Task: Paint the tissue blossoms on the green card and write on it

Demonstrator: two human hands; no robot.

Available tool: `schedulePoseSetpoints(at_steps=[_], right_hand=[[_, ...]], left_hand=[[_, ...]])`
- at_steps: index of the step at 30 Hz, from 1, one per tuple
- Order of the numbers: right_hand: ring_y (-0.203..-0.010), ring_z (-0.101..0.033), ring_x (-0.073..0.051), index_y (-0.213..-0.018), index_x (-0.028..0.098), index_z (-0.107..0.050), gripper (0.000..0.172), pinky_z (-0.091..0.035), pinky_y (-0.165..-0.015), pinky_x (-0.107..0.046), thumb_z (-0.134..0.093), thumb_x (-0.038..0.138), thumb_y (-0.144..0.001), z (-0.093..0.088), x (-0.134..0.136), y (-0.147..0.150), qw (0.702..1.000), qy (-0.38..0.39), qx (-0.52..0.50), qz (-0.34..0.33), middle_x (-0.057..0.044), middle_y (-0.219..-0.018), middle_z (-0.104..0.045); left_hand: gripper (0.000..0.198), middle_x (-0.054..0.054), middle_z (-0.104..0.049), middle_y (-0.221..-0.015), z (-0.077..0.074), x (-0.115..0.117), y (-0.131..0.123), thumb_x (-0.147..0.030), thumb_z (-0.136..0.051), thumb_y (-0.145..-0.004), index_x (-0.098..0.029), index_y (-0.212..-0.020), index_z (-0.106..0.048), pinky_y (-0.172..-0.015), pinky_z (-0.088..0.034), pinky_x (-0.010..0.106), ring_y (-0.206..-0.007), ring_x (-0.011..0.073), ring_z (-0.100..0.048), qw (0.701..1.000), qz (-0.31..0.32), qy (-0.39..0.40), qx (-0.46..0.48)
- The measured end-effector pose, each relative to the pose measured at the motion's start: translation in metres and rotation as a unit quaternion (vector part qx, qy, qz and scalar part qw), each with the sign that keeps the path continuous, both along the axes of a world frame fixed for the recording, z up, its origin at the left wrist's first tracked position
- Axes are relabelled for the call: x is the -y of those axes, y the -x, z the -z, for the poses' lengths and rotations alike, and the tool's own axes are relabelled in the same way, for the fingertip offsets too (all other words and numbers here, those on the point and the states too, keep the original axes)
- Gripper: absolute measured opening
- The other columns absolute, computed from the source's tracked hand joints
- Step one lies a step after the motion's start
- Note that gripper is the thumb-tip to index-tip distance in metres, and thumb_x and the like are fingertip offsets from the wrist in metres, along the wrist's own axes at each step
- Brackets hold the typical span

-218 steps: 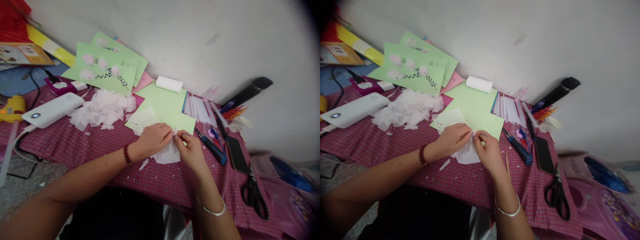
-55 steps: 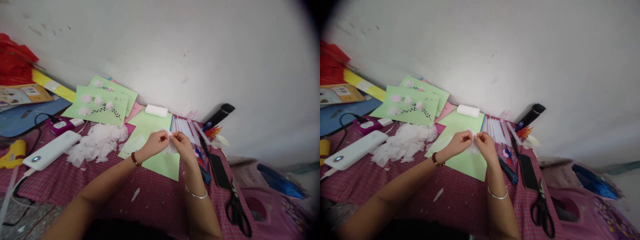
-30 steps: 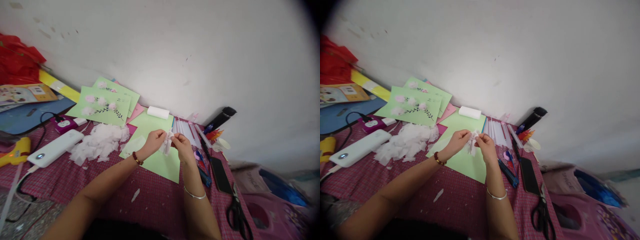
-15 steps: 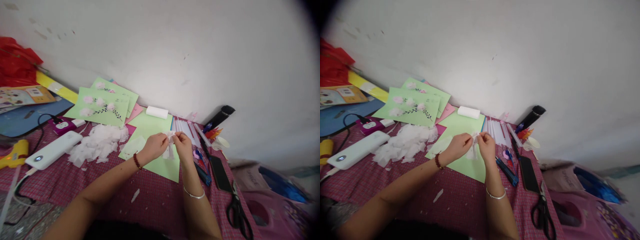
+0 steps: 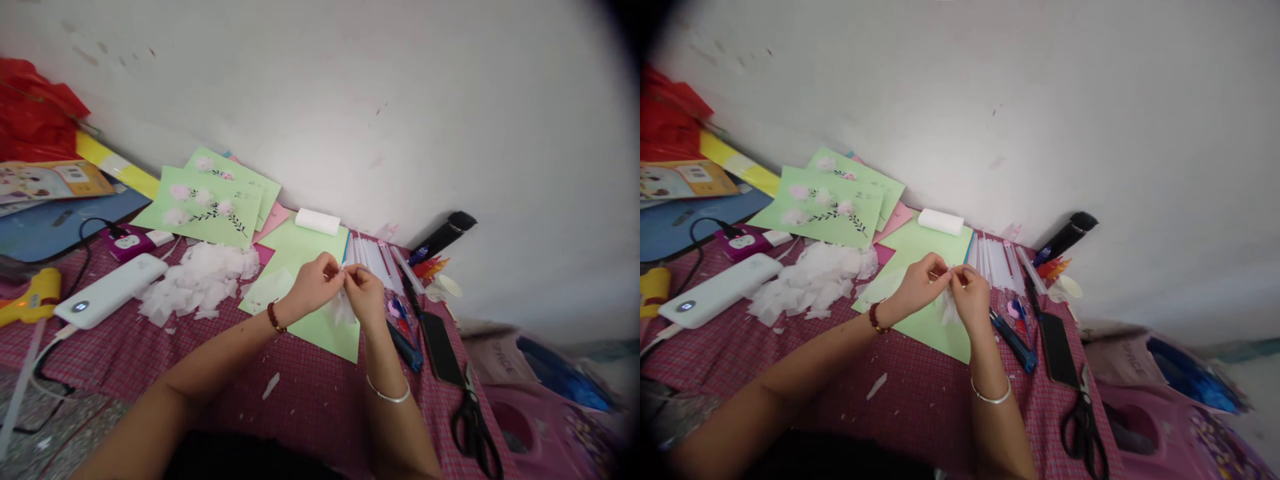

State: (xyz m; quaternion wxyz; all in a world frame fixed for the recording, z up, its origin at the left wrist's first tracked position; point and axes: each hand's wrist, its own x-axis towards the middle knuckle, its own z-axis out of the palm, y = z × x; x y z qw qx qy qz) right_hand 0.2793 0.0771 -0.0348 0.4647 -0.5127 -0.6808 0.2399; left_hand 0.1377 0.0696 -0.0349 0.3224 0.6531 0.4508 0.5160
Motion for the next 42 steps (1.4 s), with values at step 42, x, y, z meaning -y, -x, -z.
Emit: schedulePoseSetpoints(at_steps=[42], right_hand=[[-0.055, -0.043, -0.01, -0.074, 0.021, -0.051, 0.021, -0.036, -0.052, -0.023, -0.064, 0.037, -0.075, 0.012, -0.013, -0.005, 0.976, 0.032, -0.213, 0.03, 0.005, -0.065, -0.048]], left_hand=[[0.021, 0.003, -0.064, -0.074, 0.001, -0.017, 0.008, -0.014, -0.062, -0.065, -0.015, -0.084, -0.054, -0.073, -0.054, 0.033, -0.069, 0.0154, -0.065, 0.825, 0.207, 0.351, 0.392]])
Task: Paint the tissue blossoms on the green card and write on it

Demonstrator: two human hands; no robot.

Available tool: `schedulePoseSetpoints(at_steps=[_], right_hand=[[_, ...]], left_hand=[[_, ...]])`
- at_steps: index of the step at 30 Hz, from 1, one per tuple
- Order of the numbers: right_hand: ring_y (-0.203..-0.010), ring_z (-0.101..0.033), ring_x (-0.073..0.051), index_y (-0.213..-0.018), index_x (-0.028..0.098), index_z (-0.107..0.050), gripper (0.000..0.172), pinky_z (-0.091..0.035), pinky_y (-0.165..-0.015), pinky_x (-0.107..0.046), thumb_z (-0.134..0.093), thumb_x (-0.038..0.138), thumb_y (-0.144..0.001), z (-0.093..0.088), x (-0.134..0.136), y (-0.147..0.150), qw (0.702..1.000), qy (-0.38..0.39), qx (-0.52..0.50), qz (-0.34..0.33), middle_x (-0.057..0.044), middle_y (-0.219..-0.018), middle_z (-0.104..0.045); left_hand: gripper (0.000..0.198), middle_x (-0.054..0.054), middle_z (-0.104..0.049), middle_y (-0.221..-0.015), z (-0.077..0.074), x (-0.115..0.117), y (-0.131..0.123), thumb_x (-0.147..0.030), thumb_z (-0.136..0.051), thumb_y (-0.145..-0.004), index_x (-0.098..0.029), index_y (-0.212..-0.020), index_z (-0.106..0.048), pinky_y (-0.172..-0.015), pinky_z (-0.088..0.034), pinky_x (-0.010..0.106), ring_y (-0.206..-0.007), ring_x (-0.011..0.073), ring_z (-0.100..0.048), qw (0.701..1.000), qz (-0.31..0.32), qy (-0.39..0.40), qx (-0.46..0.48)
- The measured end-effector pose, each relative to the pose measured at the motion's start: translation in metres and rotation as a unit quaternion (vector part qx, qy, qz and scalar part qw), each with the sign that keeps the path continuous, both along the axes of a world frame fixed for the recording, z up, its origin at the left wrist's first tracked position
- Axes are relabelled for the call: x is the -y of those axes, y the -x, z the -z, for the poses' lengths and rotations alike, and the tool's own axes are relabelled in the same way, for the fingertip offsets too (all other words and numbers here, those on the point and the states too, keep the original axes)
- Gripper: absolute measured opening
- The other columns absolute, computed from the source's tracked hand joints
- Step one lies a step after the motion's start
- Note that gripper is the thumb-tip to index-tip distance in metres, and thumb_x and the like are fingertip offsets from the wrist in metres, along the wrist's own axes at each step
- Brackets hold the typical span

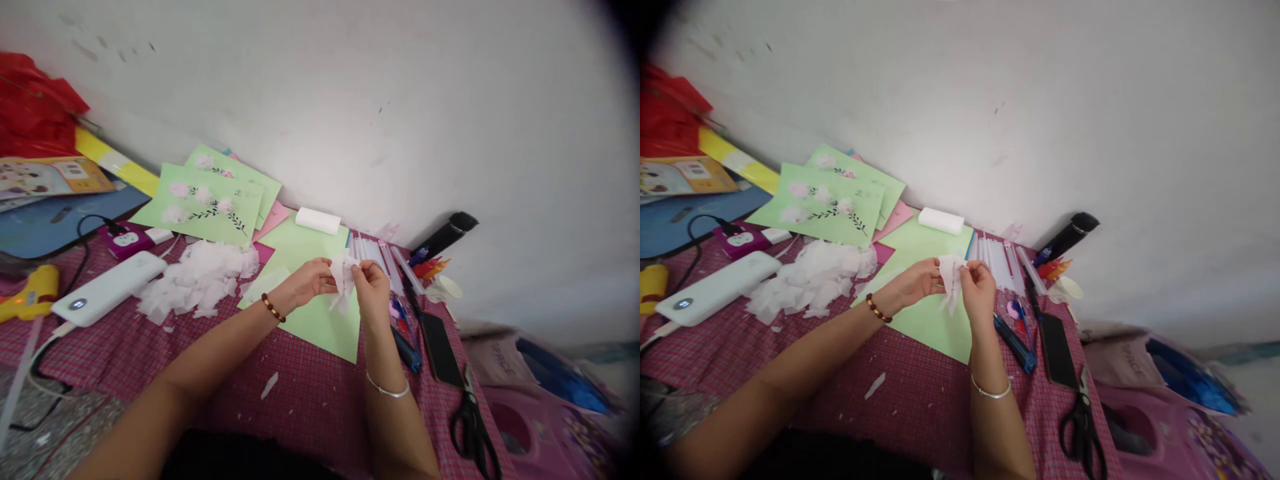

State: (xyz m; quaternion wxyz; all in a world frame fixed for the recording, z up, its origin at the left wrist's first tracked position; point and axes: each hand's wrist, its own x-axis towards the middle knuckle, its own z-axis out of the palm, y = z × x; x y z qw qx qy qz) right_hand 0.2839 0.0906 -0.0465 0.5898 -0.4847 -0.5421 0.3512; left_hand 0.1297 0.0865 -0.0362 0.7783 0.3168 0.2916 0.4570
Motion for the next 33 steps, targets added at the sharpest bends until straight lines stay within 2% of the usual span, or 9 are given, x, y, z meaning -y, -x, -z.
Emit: schedulePoseSetpoints(at_steps=[3, 6, 12, 18, 20, 24, 26, 29, 33], right_hand=[[-0.057, -0.046, -0.011, -0.075, 0.02, -0.053, 0.02, -0.038, -0.053, -0.023, -0.064, 0.037, -0.076, 0.0, 0.001, -0.003, 0.999, 0.011, 0.027, -0.028, 0.003, -0.068, -0.052], [-0.059, -0.047, -0.012, -0.076, 0.02, -0.056, 0.019, -0.038, -0.054, -0.024, -0.064, 0.038, -0.077, 0.0, 0.002, -0.005, 0.997, 0.017, 0.052, -0.054, 0.002, -0.069, -0.055], [-0.057, -0.047, -0.011, -0.076, 0.02, -0.056, 0.022, -0.038, -0.053, -0.023, -0.065, 0.039, -0.076, -0.003, 0.004, -0.002, 0.997, 0.033, 0.02, -0.064, 0.003, -0.066, -0.055], [-0.049, -0.043, -0.01, -0.076, 0.021, -0.05, 0.021, -0.037, -0.05, -0.023, -0.062, 0.038, -0.073, -0.003, 0.0, -0.001, 0.997, 0.061, -0.047, -0.019, 0.006, -0.059, -0.049], [-0.052, -0.047, -0.011, -0.082, 0.021, -0.052, 0.02, -0.04, -0.052, -0.024, -0.061, 0.035, -0.071, -0.005, 0.001, -0.003, 0.996, 0.069, -0.046, -0.042, 0.005, -0.063, -0.054], [-0.081, -0.061, -0.017, -0.102, 0.023, -0.056, 0.036, -0.048, -0.067, -0.029, -0.066, 0.03, -0.068, -0.015, 0.006, -0.008, 0.993, 0.033, 0.033, -0.111, -0.003, -0.096, -0.064], [-0.087, -0.061, -0.018, -0.098, 0.022, -0.06, 0.03, -0.048, -0.069, -0.029, -0.066, 0.031, -0.07, -0.017, 0.008, -0.01, 0.989, 0.013, 0.098, -0.111, -0.005, -0.105, -0.063], [-0.078, -0.059, -0.017, -0.083, 0.019, -0.065, 0.017, -0.045, -0.063, -0.027, -0.063, 0.034, -0.076, -0.015, 0.008, -0.009, 0.983, 0.014, 0.163, -0.077, -0.005, -0.093, -0.064], [-0.062, -0.05, -0.014, -0.074, 0.019, -0.062, 0.017, -0.039, -0.055, -0.025, -0.061, 0.035, -0.077, -0.009, 0.005, -0.007, 0.986, 0.027, 0.158, -0.05, 0.001, -0.07, -0.056]], left_hand=[[0.026, 0.005, -0.064, -0.076, -0.002, -0.002, 0.005, -0.03, -0.068, -0.067, -0.015, -0.085, -0.055, -0.076, -0.054, 0.036, -0.073, 0.0172, -0.064, 0.996, 0.054, 0.048, 0.05], [0.037, 0.002, -0.061, -0.077, -0.003, -0.002, 0.004, -0.049, -0.069, -0.07, -0.017, -0.085, -0.056, -0.072, -0.055, 0.038, -0.069, 0.0156, -0.061, 0.998, 0.046, 0.042, 0.021], [0.025, 0.002, -0.059, -0.077, -0.001, 0.003, -0.001, -0.038, -0.066, -0.074, -0.014, -0.077, -0.06, -0.065, -0.049, 0.024, -0.07, 0.0109, -0.056, 0.975, -0.063, -0.106, -0.184], [0.025, -0.001, -0.055, -0.068, -0.003, 0.005, 0.0, -0.036, -0.057, -0.081, -0.014, -0.07, -0.059, -0.062, -0.044, 0.022, -0.063, 0.0098, -0.051, 0.94, -0.125, -0.205, -0.241], [0.026, -0.002, -0.049, -0.062, -0.002, 0.005, 0.0, -0.033, -0.054, -0.084, -0.015, -0.065, -0.055, -0.057, -0.038, 0.022, -0.059, 0.0094, -0.045, 0.904, -0.154, -0.264, -0.298], [0.026, -0.002, -0.05, -0.063, 0.003, 0.007, -0.002, -0.025, -0.049, -0.086, -0.016, -0.062, -0.049, -0.06, -0.032, 0.025, -0.062, 0.0112, -0.045, 0.774, -0.2, -0.391, -0.455], [0.024, 0.0, -0.056, -0.07, 0.003, 0.01, -0.004, -0.024, -0.048, -0.088, -0.017, -0.066, -0.05, -0.064, -0.033, 0.026, -0.068, 0.013, -0.05, 0.723, -0.197, -0.429, -0.504], [0.025, 0.002, -0.057, -0.074, 0.003, 0.014, -0.005, -0.027, -0.046, -0.09, -0.018, -0.067, -0.051, -0.064, -0.032, 0.027, -0.071, 0.0149, -0.052, 0.687, -0.181, -0.444, -0.545], [0.024, 0.002, -0.056, -0.071, 0.002, 0.014, -0.003, -0.026, -0.047, -0.089, -0.018, -0.066, -0.05, -0.062, -0.031, 0.028, -0.068, 0.0153, -0.051, 0.686, -0.18, -0.431, -0.558]])
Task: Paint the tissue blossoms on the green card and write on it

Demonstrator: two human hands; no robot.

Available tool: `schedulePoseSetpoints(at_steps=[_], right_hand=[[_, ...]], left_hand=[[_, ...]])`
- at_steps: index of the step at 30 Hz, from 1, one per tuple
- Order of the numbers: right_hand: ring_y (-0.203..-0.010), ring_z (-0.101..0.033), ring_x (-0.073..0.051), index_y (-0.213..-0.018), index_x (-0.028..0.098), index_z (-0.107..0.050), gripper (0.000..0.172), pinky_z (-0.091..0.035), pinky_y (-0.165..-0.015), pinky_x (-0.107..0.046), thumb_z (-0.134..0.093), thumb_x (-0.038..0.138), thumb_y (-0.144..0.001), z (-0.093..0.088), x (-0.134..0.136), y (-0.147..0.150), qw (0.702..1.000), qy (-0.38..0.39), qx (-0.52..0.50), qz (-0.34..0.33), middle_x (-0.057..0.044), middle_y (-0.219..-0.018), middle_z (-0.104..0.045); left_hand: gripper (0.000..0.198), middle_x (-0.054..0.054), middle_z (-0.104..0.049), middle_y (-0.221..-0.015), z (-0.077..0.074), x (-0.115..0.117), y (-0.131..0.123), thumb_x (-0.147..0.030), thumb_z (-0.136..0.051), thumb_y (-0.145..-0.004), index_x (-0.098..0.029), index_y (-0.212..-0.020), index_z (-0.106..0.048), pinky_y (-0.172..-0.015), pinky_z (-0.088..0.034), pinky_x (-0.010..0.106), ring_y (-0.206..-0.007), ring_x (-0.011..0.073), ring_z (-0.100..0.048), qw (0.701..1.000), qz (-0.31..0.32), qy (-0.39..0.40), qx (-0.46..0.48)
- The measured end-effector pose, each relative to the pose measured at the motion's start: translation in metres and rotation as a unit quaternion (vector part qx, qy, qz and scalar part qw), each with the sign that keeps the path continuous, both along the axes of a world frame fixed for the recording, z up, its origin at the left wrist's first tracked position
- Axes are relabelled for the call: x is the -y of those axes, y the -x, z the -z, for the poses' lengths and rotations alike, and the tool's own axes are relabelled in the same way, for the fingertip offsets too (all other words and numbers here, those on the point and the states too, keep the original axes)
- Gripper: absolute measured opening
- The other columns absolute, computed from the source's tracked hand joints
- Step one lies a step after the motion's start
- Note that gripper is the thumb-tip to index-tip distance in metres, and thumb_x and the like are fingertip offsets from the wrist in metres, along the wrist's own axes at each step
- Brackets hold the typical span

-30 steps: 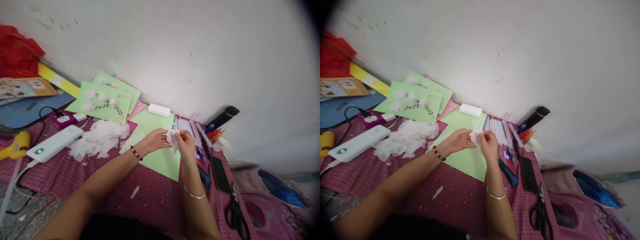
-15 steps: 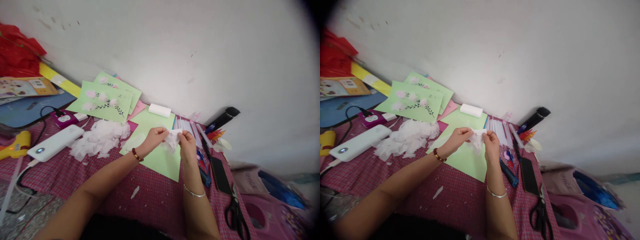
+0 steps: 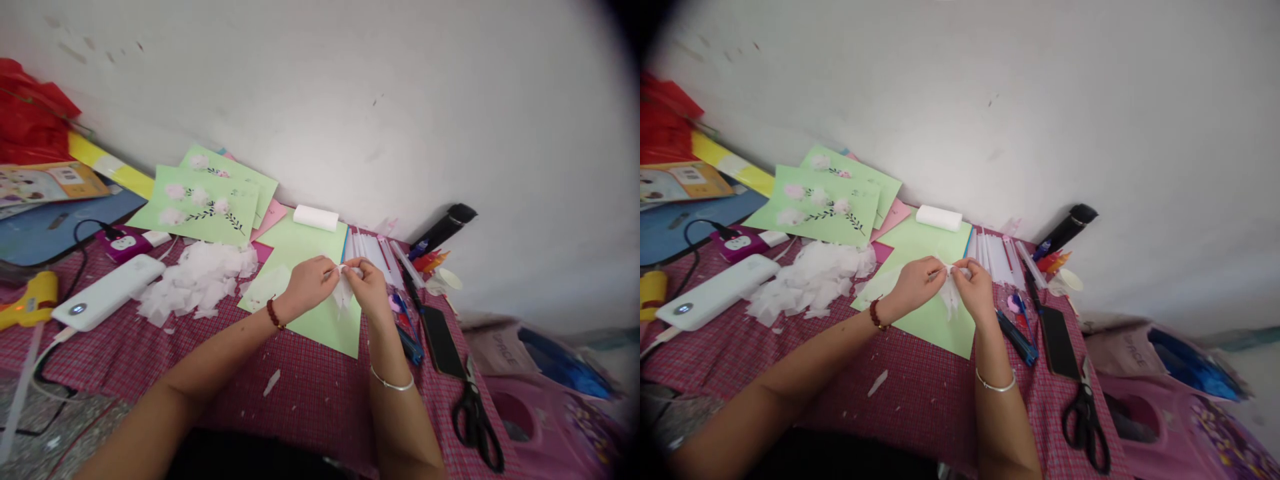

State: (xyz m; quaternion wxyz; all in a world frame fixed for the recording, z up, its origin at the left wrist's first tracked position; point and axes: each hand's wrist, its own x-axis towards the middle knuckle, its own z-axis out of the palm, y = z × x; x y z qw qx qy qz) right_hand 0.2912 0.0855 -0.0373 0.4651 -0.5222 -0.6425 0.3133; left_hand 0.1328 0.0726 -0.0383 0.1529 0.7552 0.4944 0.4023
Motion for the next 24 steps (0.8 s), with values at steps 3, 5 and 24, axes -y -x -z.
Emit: schedulePoseSetpoints(at_steps=[3, 5, 24], right_hand=[[-0.058, -0.047, -0.013, -0.075, 0.02, -0.06, 0.016, -0.037, -0.053, -0.024, -0.061, 0.035, -0.077, 0.002, -0.001, 0.0, 1.0, 0.0, -0.02, 0.006, 0.003, -0.067, -0.053], [-0.058, -0.047, -0.013, -0.076, 0.02, -0.06, 0.014, -0.037, -0.053, -0.024, -0.061, 0.034, -0.077, 0.001, 0.0, 0.0, 1.0, 0.002, -0.019, 0.002, 0.003, -0.067, -0.053], [-0.048, -0.047, -0.011, -0.086, 0.022, -0.055, 0.027, -0.038, -0.047, -0.024, -0.067, 0.037, -0.066, 0.004, -0.002, 0.005, 0.98, 0.101, -0.17, -0.006, 0.004, -0.065, -0.058]], left_hand=[[0.021, 0.001, -0.054, -0.067, 0.0, -0.002, 0.002, -0.025, -0.049, -0.086, -0.018, -0.066, -0.05, -0.059, -0.028, 0.028, -0.063, 0.0149, -0.048, 1.0, -0.025, 0.01, -0.003], [0.02, 0.0, -0.055, -0.065, -0.001, -0.002, 0.001, -0.029, -0.052, -0.085, -0.019, -0.068, -0.051, -0.057, -0.027, 0.027, -0.061, 0.0144, -0.047, 0.999, -0.034, 0.031, 0.004], [0.017, -0.004, -0.045, -0.059, 0.002, -0.01, 0.002, -0.021, -0.051, -0.076, -0.017, -0.06, -0.047, -0.055, -0.032, 0.022, -0.058, 0.0095, -0.04, 0.96, 0.027, 0.094, 0.263]])
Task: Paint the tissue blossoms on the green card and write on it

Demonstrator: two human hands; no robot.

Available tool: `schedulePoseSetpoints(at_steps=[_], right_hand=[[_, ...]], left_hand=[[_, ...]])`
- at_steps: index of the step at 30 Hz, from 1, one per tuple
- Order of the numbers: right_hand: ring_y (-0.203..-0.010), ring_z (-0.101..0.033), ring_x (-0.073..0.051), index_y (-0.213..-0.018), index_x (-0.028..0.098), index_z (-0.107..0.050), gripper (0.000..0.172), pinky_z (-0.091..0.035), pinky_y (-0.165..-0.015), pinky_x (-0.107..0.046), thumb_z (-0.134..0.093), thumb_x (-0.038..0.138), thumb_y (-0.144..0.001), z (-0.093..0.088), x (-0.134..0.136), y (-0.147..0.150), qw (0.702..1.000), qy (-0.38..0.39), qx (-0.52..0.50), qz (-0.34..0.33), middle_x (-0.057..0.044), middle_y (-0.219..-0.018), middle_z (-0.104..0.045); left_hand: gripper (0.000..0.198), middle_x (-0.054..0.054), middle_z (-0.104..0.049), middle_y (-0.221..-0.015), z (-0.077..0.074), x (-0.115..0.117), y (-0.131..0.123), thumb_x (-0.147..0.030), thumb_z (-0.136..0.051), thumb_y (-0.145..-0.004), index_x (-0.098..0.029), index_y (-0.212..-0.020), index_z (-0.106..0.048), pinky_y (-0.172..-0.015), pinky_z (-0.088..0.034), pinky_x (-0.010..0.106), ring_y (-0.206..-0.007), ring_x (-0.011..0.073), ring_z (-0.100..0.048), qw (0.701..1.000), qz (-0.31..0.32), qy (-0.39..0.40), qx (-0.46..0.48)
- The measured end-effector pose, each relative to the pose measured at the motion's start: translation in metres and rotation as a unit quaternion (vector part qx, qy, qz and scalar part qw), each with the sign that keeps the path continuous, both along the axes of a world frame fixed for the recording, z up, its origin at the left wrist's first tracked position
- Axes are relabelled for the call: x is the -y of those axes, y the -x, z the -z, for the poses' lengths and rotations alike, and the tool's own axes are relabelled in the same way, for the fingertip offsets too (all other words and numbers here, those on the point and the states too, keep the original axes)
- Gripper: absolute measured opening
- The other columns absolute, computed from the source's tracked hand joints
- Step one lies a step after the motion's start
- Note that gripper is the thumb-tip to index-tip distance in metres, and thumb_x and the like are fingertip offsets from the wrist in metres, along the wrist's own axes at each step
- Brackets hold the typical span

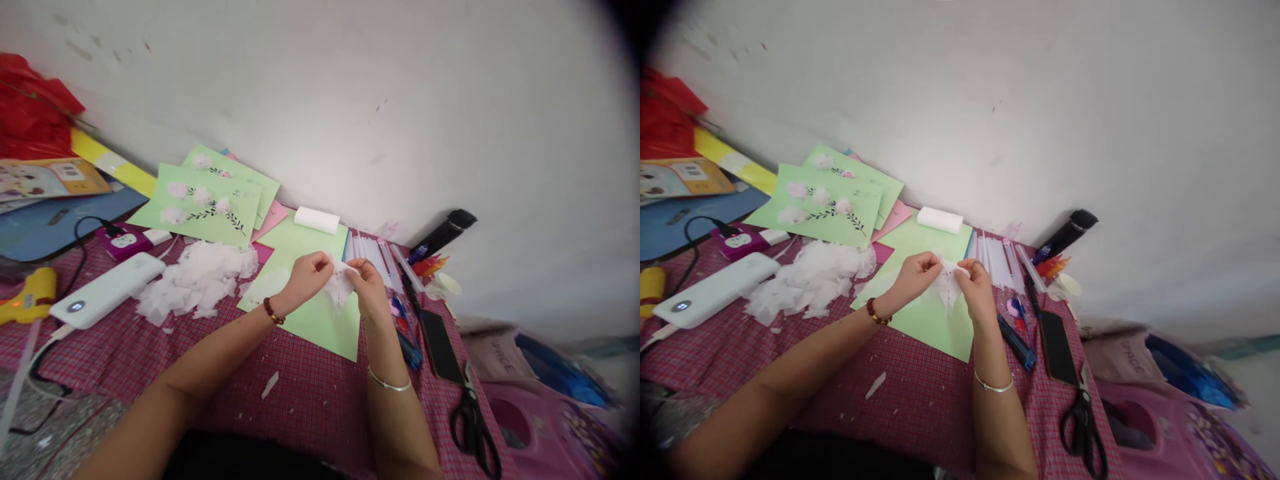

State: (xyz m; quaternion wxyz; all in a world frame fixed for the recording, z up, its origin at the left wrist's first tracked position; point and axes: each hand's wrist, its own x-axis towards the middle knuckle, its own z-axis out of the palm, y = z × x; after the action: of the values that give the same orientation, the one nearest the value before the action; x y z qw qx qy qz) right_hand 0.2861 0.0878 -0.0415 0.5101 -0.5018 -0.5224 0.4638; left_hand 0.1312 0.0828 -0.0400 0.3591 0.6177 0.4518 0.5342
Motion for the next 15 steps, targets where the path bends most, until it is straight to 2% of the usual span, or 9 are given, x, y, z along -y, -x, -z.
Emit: schedulePoseSetpoints(at_steps=[3, 5, 7, 9, 11, 13, 15], right_hand=[[-0.057, -0.054, -0.012, -0.091, 0.02, -0.06, 0.032, -0.043, -0.053, -0.025, -0.07, 0.038, -0.066, -0.002, 0.0012, 0.0006, 1.0, -0.014, 0.022, -0.013, 0.0, -0.079, -0.064], [-0.057, -0.053, -0.012, -0.085, 0.018, -0.063, 0.027, -0.042, -0.053, -0.024, -0.069, 0.039, -0.068, -0.0009, 0.0009, 0.0003, 0.998, -0.021, 0.048, -0.015, 0.0, -0.075, -0.063], [-0.055, -0.05, -0.011, -0.077, 0.018, -0.064, 0.023, -0.039, -0.051, -0.023, -0.067, 0.04, -0.07, 0.0014, 0.0002, -0.0003, 0.997, -0.027, 0.071, -0.013, 0.001, -0.068, -0.06], [-0.054, -0.049, -0.011, -0.074, 0.017, -0.065, 0.022, -0.038, -0.05, -0.023, -0.066, 0.039, -0.072, 0.0033, -0.0001, -0.0005, 0.996, -0.038, 0.082, -0.008, 0.001, -0.066, -0.059], [-0.055, -0.05, -0.012, -0.074, 0.018, -0.066, 0.022, -0.039, -0.05, -0.023, -0.065, 0.039, -0.073, 0.0034, 0.0005, -0.0002, 0.995, -0.05, 0.09, -0.005, 0.0, -0.068, -0.06], [-0.057, -0.052, -0.013, -0.074, 0.018, -0.067, 0.021, -0.039, -0.051, -0.024, -0.063, 0.038, -0.074, 0.0016, 0.0019, 0.0003, 0.992, -0.062, 0.107, -0.007, 0.0, -0.07, -0.062], [-0.063, -0.055, -0.014, -0.072, 0.017, -0.067, 0.019, -0.041, -0.055, -0.024, -0.062, 0.036, -0.075, -0.0012, 0.0034, 0.0004, 0.988, -0.078, 0.132, -0.011, -0.002, -0.074, -0.064]], left_hand=[[0.015, -0.003, -0.052, -0.063, 0.0038, 0.0014, -0.0021, -0.022, -0.051, -0.078, -0.017, -0.064, -0.051, -0.057, -0.034, 0.022, -0.06, 0.0099, -0.044, 0.997, -0.004, -0.032, -0.065], [0.013, -0.001, -0.055, -0.066, 0.0058, 0.0022, -0.0039, -0.021, -0.052, -0.078, -0.017, -0.066, -0.053, -0.06, -0.037, 0.023, -0.062, 0.0107, -0.048, 0.995, 0.008, -0.048, -0.085], [0.009, -0.001, -0.055, -0.068, 0.0068, 0.0019, -0.0054, -0.019, -0.054, -0.075, -0.017, -0.067, -0.051, -0.062, -0.039, 0.023, -0.064, 0.011, -0.049, 0.997, 0.028, -0.043, -0.052], [0.005, -0.002, -0.053, -0.068, 0.0066, 0.0007, -0.0062, -0.017, -0.055, -0.072, -0.018, -0.074, -0.05, -0.059, -0.039, 0.022, -0.063, 0.0104, -0.049, 0.998, 0.052, -0.007, 0.021], [0.012, -0.003, -0.053, -0.069, 0.0059, -0.0009, -0.0062, -0.019, -0.057, -0.073, -0.017, -0.082, -0.051, -0.056, -0.038, 0.021, -0.061, 0.0099, -0.049, 0.993, 0.073, 0.039, 0.079], [0.013, -0.003, -0.054, -0.07, 0.0053, -0.0019, -0.0057, -0.026, -0.059, -0.075, -0.016, -0.083, -0.053, -0.057, -0.038, 0.021, -0.062, 0.0101, -0.049, 0.993, 0.074, 0.06, 0.068], [0.017, -0.002, -0.054, -0.068, 0.005, -0.0019, -0.0048, -0.031, -0.059, -0.079, -0.016, -0.075, -0.055, -0.057, -0.036, 0.022, -0.062, 0.0104, -0.048, 0.997, 0.057, 0.048, 0.003]])
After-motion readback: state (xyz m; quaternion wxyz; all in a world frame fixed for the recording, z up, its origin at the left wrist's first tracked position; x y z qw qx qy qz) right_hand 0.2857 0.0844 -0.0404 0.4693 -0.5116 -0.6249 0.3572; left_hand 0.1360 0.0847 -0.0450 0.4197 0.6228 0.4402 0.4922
